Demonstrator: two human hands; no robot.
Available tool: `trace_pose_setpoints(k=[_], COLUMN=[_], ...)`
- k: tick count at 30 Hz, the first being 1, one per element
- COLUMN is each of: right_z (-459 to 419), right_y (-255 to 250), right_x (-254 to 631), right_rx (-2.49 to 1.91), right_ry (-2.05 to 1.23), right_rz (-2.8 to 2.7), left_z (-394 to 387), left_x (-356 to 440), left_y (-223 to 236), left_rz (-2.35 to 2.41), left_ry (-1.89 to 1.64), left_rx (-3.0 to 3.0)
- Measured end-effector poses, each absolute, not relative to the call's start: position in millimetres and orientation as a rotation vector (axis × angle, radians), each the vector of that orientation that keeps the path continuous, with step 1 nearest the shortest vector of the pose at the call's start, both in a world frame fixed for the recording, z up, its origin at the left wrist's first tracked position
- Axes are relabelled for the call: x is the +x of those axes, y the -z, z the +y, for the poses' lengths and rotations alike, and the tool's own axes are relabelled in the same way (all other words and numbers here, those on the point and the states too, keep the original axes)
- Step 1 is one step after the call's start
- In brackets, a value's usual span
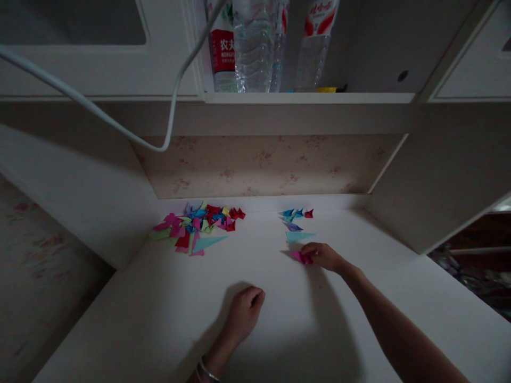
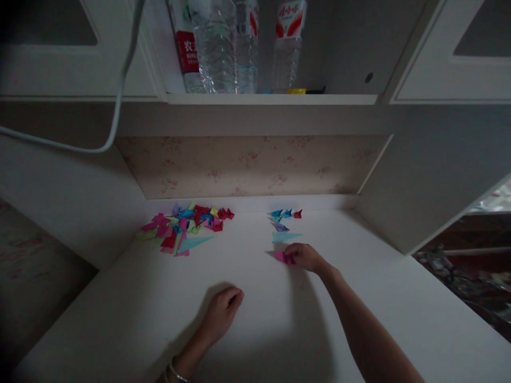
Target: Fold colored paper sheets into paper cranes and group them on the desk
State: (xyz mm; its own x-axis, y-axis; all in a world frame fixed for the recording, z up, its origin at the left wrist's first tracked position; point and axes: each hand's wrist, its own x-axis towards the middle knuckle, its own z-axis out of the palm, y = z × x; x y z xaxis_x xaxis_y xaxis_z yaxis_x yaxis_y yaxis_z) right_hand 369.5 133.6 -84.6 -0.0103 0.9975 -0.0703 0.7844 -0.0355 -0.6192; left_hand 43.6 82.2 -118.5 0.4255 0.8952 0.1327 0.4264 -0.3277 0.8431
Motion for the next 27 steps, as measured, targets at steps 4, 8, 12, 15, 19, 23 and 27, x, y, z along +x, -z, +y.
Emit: trace_pose_setpoints(k=[4,8,12,15,19,23,27], right_z=[131,133,138,142,150,157,160], right_y=[81,80,82,84,86,88,90], right_x=[374,376,372,366,359,356,356], right_rx=[-1.821,-1.912,-1.996,-2.004,-2.010,-2.005,-1.985], right_ry=[-0.787,-0.597,-0.388,-0.354,-0.329,-0.330,-0.333], right_rz=[-1.923,-1.931,-1.930,-1.951,-1.993,-2.030,-2.041], left_z=[82,82,81,81,81,81,81], left_x=[44,44,44,44,44,43,43], left_y=[118,117,117,118,118,118,118], left_rz=[1.118,1.132,1.133,1.137,1.135,1.120,1.127], left_ry=[-0.782,-0.783,-0.777,-0.780,-0.789,-0.778,-0.778], left_rx=[1.940,1.947,1.938,1.934,1.949,1.958,1.948])
